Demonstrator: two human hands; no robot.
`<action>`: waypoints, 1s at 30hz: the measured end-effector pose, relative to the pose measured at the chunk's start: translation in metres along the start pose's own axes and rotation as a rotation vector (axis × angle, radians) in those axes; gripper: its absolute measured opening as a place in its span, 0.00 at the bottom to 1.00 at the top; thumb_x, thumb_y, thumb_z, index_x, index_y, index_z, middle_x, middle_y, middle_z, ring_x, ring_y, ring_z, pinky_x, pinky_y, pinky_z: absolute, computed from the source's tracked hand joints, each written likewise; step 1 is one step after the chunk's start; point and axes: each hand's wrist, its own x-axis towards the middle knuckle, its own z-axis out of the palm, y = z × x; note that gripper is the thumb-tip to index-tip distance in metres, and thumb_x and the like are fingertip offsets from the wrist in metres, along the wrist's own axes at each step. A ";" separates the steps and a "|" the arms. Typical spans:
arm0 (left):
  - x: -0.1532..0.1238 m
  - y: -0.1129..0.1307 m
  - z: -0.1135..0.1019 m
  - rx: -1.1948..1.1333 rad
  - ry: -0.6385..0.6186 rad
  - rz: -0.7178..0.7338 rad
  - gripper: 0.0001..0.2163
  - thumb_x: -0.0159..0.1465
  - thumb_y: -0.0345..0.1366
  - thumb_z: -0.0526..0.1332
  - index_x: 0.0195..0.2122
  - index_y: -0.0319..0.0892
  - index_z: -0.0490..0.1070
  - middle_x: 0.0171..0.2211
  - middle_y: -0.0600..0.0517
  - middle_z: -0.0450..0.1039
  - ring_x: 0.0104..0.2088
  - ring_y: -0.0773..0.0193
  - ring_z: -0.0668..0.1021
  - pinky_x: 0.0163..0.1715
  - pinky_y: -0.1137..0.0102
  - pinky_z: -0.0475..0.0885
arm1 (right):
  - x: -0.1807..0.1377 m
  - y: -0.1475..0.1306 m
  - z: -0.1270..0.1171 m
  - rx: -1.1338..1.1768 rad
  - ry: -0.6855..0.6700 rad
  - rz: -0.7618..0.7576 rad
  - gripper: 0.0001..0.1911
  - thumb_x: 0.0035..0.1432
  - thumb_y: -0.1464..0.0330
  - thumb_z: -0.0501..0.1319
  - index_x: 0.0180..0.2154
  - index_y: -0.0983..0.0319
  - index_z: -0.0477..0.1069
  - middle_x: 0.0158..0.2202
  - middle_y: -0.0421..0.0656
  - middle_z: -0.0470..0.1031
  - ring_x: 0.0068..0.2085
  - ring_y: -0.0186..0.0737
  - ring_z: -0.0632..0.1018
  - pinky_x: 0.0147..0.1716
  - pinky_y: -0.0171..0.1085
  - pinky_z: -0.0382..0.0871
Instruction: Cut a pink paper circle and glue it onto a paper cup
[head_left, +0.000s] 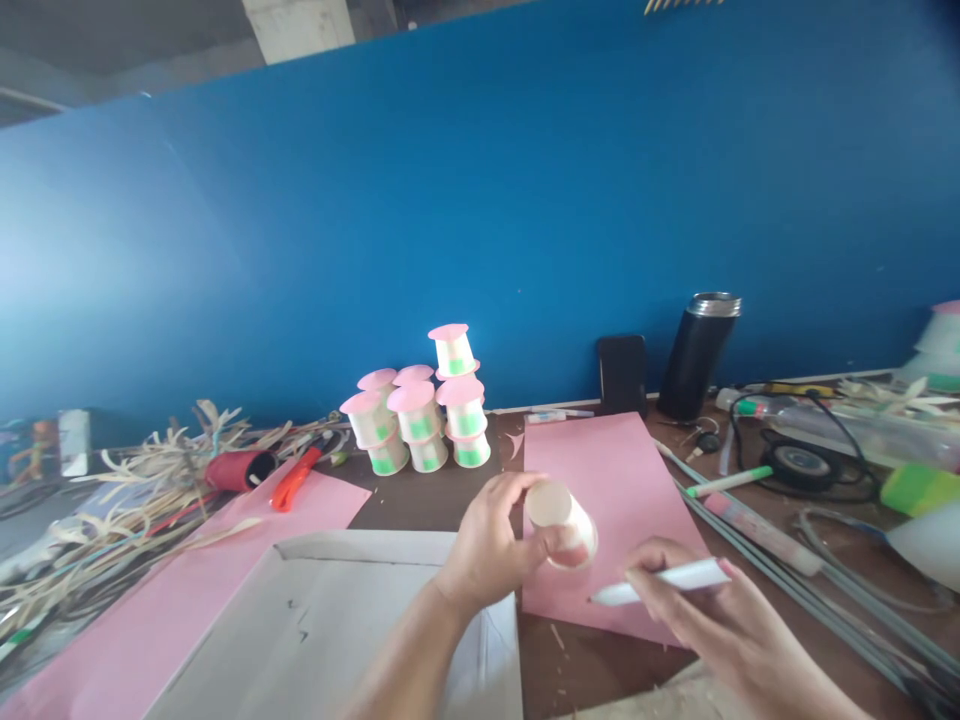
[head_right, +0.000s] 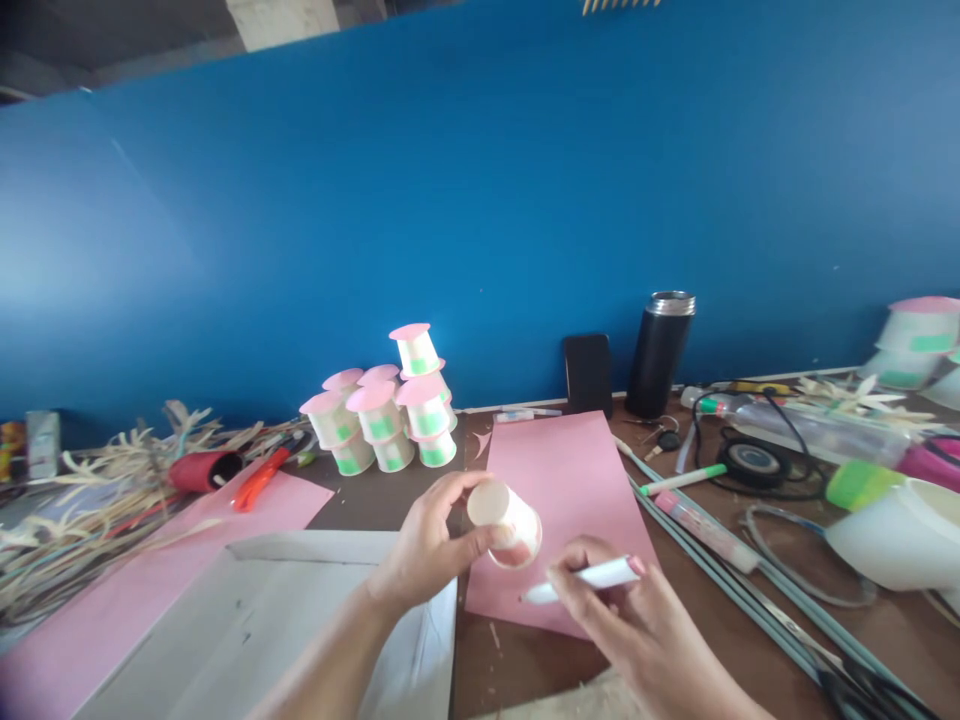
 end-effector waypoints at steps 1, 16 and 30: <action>0.001 -0.003 0.000 -0.059 0.061 -0.041 0.22 0.56 0.49 0.64 0.49 0.46 0.69 0.47 0.49 0.73 0.45 0.57 0.75 0.45 0.65 0.71 | 0.001 0.002 -0.002 0.044 0.057 0.023 0.19 0.60 0.53 0.55 0.28 0.60 0.69 0.21 0.37 0.62 0.22 0.33 0.63 0.20 0.32 0.57; 0.010 -0.022 0.000 -0.331 0.427 -0.177 0.22 0.59 0.53 0.60 0.45 0.40 0.71 0.38 0.48 0.76 0.35 0.62 0.76 0.31 0.72 0.72 | 0.000 0.032 0.019 -0.853 -0.067 -0.544 0.27 0.56 0.63 0.62 0.57 0.53 0.64 0.58 0.46 0.69 0.55 0.55 0.73 0.52 0.54 0.70; 0.009 -0.020 0.001 -0.336 0.405 -0.163 0.21 0.59 0.52 0.60 0.46 0.41 0.70 0.37 0.48 0.75 0.32 0.64 0.76 0.30 0.72 0.71 | 0.012 0.047 0.002 -0.914 -0.054 -0.324 0.15 0.63 0.61 0.55 0.51 0.55 0.63 0.48 0.46 0.76 0.34 0.43 0.80 0.58 0.62 0.51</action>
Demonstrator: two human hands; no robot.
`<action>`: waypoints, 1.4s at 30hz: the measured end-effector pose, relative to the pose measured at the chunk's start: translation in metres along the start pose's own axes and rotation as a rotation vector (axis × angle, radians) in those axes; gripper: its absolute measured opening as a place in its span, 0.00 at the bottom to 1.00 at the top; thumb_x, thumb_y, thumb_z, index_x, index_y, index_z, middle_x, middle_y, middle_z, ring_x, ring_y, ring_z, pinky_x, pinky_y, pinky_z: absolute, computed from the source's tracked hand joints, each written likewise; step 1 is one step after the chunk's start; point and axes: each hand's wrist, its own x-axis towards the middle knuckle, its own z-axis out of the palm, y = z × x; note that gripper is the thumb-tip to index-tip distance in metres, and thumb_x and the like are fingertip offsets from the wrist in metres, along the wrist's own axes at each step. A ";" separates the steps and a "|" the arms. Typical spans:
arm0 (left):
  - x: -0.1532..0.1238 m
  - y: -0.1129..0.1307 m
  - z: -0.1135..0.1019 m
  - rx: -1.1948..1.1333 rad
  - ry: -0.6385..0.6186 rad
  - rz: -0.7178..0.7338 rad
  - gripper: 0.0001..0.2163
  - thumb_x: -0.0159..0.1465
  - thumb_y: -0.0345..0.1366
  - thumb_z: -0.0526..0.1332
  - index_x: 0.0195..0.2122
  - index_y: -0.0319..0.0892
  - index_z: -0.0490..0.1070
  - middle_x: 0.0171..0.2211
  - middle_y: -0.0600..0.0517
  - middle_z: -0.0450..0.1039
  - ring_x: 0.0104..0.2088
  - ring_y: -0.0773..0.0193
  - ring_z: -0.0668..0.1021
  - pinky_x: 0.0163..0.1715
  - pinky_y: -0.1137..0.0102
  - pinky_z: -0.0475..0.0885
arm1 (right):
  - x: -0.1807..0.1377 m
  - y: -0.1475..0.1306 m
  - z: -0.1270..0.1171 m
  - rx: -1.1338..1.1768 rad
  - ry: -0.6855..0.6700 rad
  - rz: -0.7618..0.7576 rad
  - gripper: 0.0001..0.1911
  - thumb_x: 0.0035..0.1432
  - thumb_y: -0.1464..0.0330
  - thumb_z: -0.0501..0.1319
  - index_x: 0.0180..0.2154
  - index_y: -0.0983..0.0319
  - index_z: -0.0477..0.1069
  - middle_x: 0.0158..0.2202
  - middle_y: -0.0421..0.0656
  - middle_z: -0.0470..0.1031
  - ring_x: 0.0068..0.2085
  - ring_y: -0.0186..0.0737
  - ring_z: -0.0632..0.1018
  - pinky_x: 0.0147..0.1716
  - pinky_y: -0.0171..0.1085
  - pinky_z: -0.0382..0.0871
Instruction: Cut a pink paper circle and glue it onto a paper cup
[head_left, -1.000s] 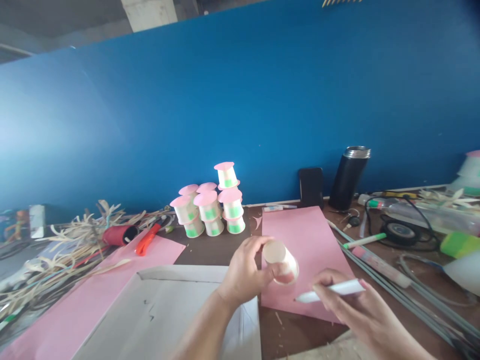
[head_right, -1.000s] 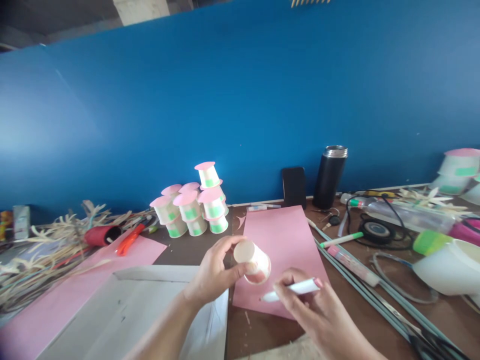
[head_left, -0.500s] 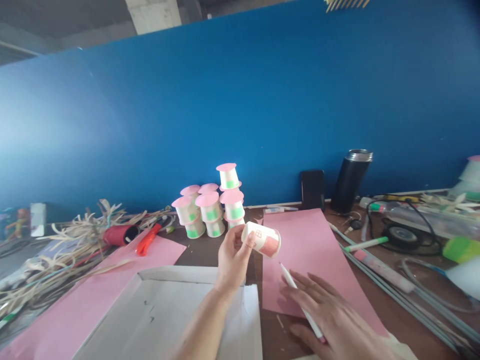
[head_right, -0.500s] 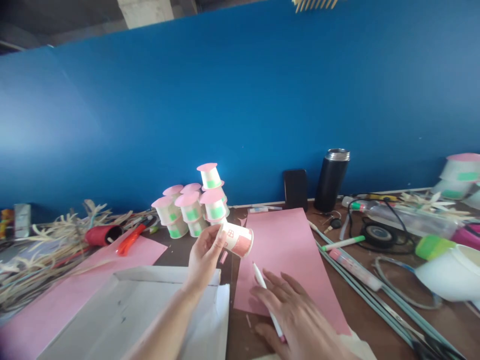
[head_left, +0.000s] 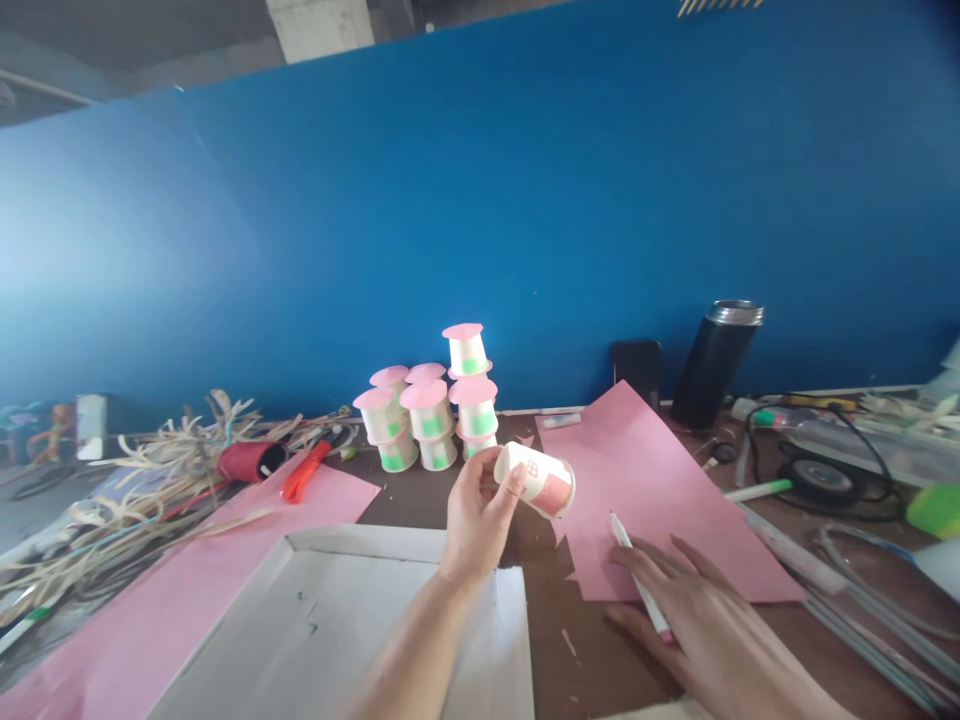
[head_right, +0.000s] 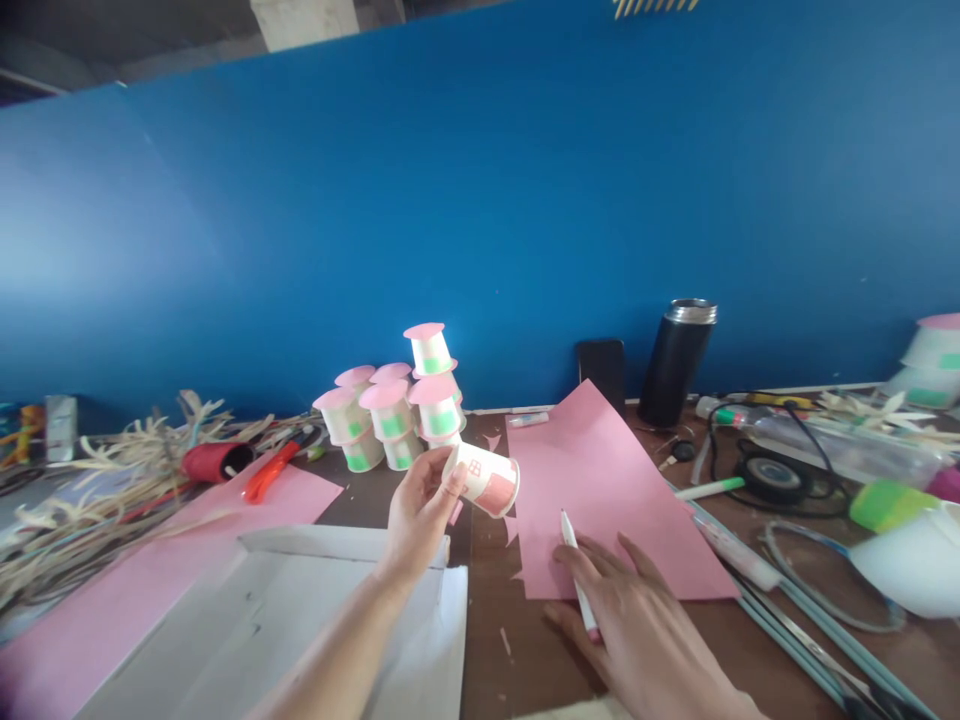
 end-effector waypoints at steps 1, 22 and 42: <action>0.000 0.000 0.000 0.005 0.000 0.003 0.21 0.59 0.52 0.60 0.46 0.41 0.70 0.37 0.48 0.75 0.32 0.64 0.76 0.30 0.72 0.71 | 0.000 0.000 0.001 -0.004 -0.003 0.001 0.15 0.63 0.62 0.55 0.51 0.55 0.63 0.47 0.45 0.76 0.33 0.42 0.80 0.58 0.61 0.51; -0.012 -0.009 0.006 1.001 -0.072 0.621 0.15 0.64 0.32 0.56 0.52 0.49 0.67 0.62 0.50 0.58 0.62 0.54 0.59 0.59 0.54 0.60 | 0.001 -0.002 0.001 0.001 0.120 -0.029 0.15 0.58 0.74 0.53 0.48 0.58 0.64 0.40 0.45 0.78 0.40 0.48 0.78 0.39 0.45 0.70; -0.031 0.000 0.018 1.110 -0.548 0.575 0.09 0.62 0.30 0.57 0.29 0.45 0.77 0.54 0.56 0.69 0.59 0.55 0.62 0.61 0.53 0.53 | 0.001 -0.010 -0.004 0.076 0.055 0.057 0.12 0.56 0.76 0.55 0.41 0.56 0.64 0.37 0.41 0.75 0.39 0.43 0.76 0.46 0.46 0.61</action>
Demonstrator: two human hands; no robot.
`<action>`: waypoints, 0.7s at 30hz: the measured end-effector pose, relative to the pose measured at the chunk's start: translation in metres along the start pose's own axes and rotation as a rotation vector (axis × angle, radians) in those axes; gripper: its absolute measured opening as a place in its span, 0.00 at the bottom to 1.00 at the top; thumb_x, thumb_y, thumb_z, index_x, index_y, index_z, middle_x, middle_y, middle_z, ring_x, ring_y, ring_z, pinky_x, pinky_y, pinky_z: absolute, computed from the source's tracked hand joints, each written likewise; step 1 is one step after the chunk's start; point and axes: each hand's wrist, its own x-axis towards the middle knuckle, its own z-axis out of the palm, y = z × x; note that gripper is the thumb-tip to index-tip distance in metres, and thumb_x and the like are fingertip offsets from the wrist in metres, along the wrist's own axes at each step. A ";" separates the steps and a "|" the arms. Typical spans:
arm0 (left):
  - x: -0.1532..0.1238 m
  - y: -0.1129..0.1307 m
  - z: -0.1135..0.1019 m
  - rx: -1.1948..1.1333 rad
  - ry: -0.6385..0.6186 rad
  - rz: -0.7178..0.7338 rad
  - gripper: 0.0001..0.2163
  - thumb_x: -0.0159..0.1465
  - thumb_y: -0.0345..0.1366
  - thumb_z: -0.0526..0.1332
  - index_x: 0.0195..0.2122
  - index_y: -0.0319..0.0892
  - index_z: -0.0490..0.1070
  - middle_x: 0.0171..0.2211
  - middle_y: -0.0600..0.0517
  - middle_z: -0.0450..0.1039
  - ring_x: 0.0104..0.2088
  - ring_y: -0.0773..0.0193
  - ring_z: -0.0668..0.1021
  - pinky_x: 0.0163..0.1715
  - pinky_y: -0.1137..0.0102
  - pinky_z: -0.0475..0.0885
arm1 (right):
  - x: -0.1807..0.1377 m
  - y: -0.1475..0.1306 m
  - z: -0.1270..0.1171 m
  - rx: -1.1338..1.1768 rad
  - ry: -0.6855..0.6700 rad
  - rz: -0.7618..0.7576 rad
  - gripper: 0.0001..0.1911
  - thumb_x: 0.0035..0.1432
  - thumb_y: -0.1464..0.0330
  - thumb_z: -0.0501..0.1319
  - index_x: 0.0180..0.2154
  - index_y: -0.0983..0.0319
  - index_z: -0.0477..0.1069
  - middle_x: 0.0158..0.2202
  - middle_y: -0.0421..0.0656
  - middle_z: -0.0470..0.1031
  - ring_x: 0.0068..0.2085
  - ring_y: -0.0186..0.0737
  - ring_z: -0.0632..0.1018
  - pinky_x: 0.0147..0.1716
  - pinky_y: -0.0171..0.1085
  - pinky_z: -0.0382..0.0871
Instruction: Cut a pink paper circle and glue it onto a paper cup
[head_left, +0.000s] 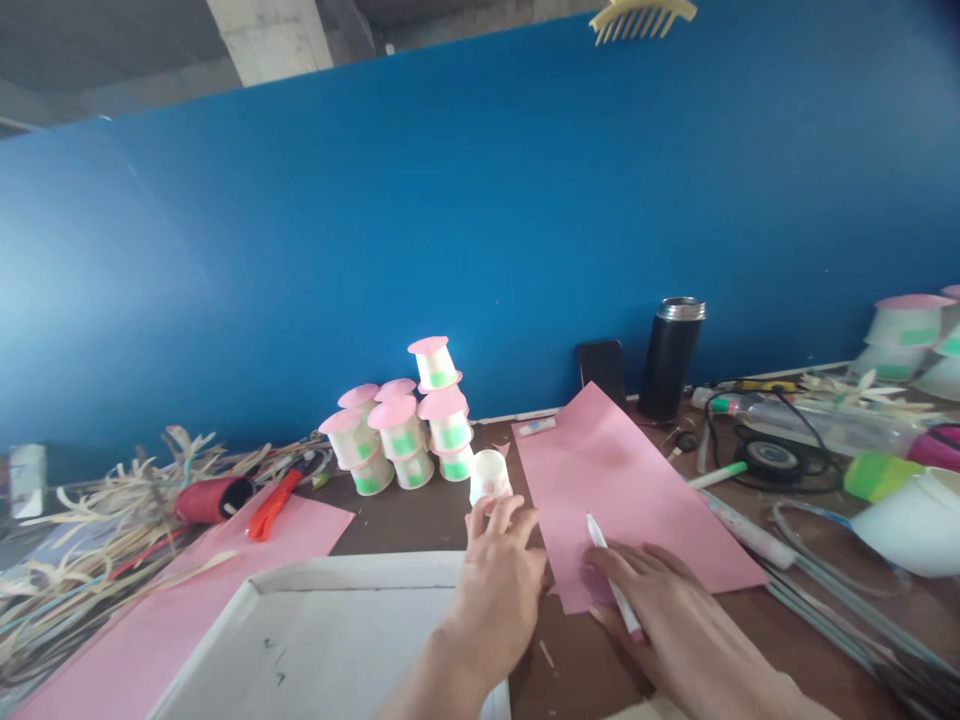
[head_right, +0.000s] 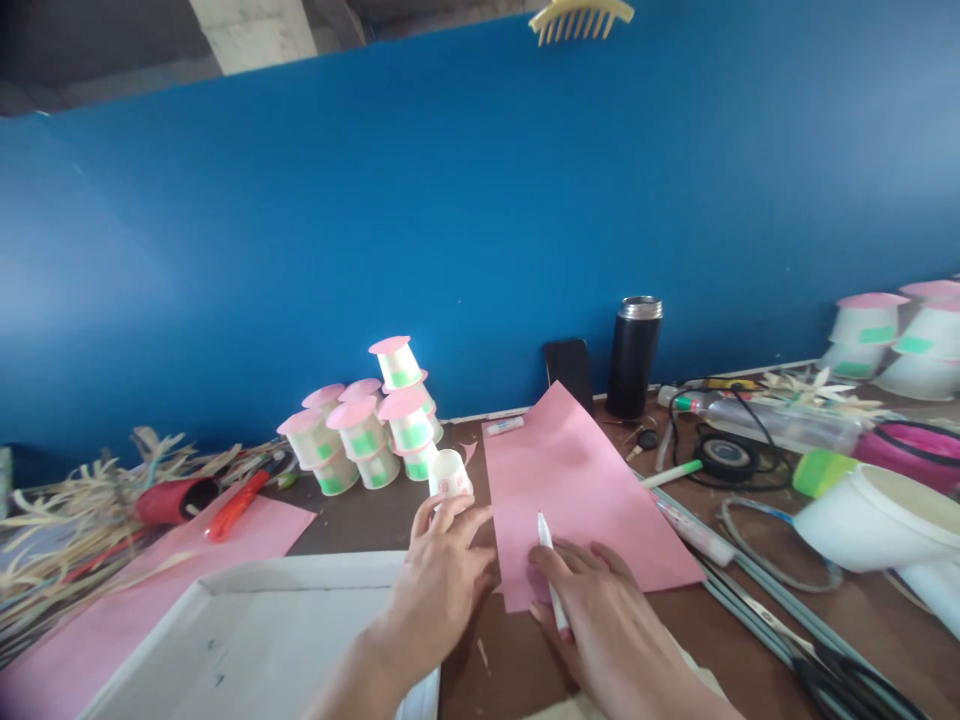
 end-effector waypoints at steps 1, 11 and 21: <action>0.000 0.002 -0.002 -0.034 -0.027 0.006 0.08 0.61 0.31 0.58 0.28 0.45 0.77 0.53 0.56 0.70 0.57 0.55 0.63 0.61 0.53 0.53 | 0.000 0.000 0.000 -0.002 0.002 0.006 0.12 0.55 0.76 0.55 0.41 0.56 0.64 0.37 0.40 0.75 0.38 0.43 0.75 0.46 0.46 0.61; -0.001 0.011 -0.006 -0.073 -0.168 -0.039 0.06 0.60 0.34 0.60 0.31 0.44 0.76 0.47 0.52 0.71 0.54 0.51 0.64 0.57 0.50 0.54 | 0.000 -0.002 0.002 -0.007 0.010 0.038 0.11 0.54 0.75 0.56 0.39 0.56 0.66 0.38 0.41 0.75 0.40 0.45 0.76 0.46 0.45 0.61; 0.005 0.014 -0.003 0.185 -0.174 0.033 0.12 0.63 0.24 0.52 0.35 0.39 0.76 0.38 0.48 0.72 0.49 0.56 0.68 0.57 0.55 0.56 | 0.001 -0.004 0.003 -0.020 0.042 0.008 0.13 0.53 0.79 0.53 0.39 0.58 0.65 0.37 0.43 0.75 0.37 0.44 0.76 0.43 0.45 0.61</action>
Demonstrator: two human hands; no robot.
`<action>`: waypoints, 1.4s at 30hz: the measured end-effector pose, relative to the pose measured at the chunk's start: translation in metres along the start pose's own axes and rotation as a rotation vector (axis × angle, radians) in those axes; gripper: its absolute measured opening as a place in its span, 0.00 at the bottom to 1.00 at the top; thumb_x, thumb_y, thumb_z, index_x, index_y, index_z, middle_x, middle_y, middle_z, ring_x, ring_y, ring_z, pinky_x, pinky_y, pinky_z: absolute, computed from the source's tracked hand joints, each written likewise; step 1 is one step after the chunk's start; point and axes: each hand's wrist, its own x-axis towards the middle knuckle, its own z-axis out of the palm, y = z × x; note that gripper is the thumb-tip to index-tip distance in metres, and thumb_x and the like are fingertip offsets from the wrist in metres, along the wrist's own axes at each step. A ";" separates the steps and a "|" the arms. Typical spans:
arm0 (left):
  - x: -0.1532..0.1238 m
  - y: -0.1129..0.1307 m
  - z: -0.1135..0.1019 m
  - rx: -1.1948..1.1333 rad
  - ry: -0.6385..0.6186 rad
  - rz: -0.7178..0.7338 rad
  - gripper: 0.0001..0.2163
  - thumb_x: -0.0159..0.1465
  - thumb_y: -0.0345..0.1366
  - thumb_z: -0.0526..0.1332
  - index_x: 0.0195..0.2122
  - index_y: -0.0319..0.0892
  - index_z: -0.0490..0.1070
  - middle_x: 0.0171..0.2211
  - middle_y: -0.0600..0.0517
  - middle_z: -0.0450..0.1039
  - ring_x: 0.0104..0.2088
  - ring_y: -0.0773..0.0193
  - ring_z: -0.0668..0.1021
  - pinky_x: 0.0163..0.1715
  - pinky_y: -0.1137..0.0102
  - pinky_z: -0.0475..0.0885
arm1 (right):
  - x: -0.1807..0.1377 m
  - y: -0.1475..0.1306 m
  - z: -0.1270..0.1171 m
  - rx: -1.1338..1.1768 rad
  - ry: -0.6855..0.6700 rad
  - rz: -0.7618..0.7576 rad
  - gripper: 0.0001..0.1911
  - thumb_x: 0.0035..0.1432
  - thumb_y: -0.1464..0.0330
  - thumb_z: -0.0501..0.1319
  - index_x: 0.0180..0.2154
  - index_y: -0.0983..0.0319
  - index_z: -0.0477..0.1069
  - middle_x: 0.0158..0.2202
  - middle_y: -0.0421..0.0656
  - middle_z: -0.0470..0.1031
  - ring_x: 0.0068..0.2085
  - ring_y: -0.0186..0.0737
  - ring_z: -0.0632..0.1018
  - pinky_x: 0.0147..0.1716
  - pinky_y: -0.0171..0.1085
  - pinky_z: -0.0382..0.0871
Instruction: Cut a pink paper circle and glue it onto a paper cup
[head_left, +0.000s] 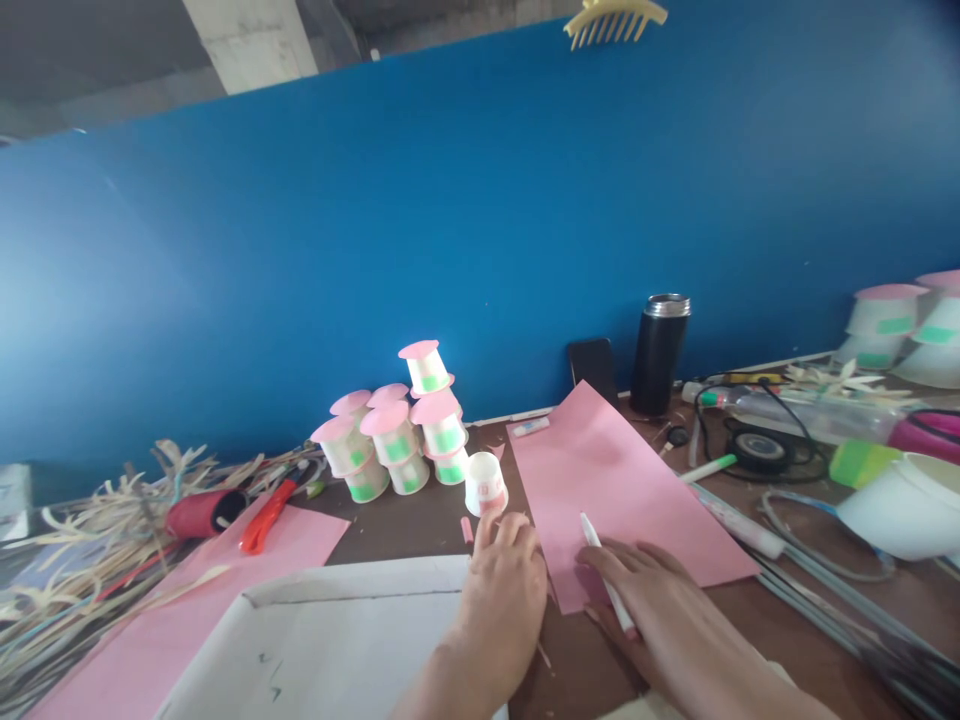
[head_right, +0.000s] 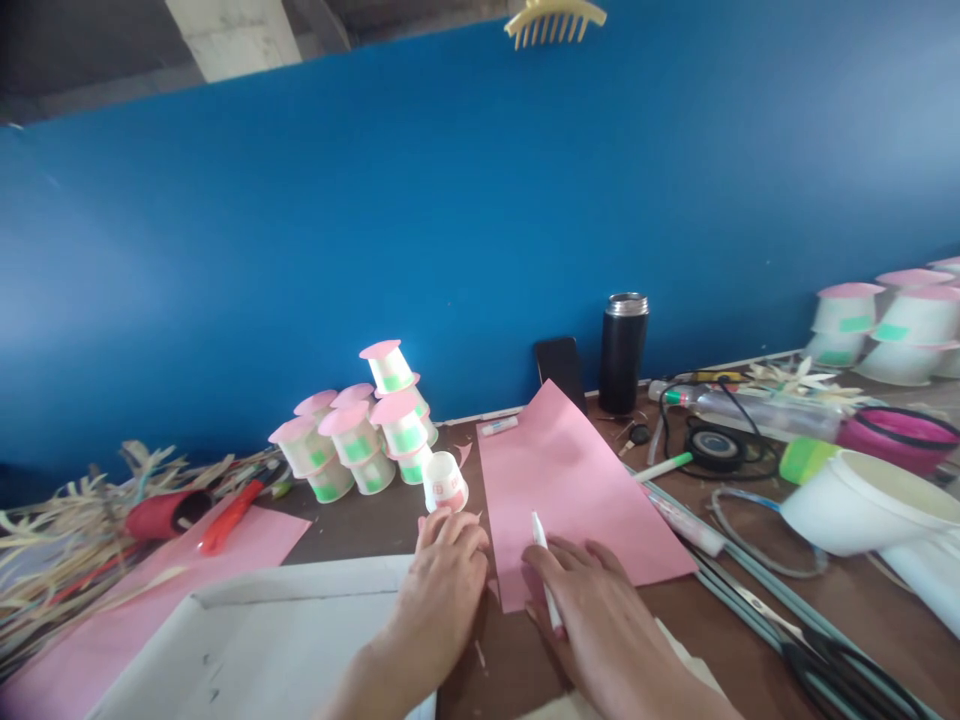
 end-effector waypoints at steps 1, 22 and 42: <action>0.000 -0.003 -0.002 0.014 0.008 -0.016 0.12 0.63 0.24 0.52 0.34 0.39 0.75 0.38 0.48 0.72 0.49 0.56 0.68 0.57 0.56 0.57 | 0.000 0.000 0.000 0.004 0.010 -0.004 0.13 0.54 0.79 0.53 0.39 0.58 0.65 0.38 0.43 0.75 0.38 0.44 0.76 0.45 0.46 0.61; 0.006 -0.022 0.017 -0.097 0.104 -0.336 0.13 0.66 0.32 0.53 0.30 0.45 0.76 0.37 0.50 0.75 0.40 0.58 0.74 0.37 0.64 0.68 | -0.002 0.004 0.004 -0.026 0.006 -0.022 0.14 0.55 0.77 0.54 0.43 0.57 0.65 0.39 0.44 0.76 0.41 0.47 0.76 0.42 0.45 0.64; -0.005 -0.065 0.008 -0.156 0.416 -0.536 0.24 0.63 0.43 0.57 0.59 0.42 0.58 0.48 0.45 0.71 0.48 0.53 0.72 0.45 0.62 0.68 | -0.003 -0.007 0.006 -0.021 0.153 -0.074 0.13 0.51 0.75 0.57 0.39 0.55 0.68 0.35 0.42 0.77 0.37 0.46 0.78 0.35 0.39 0.68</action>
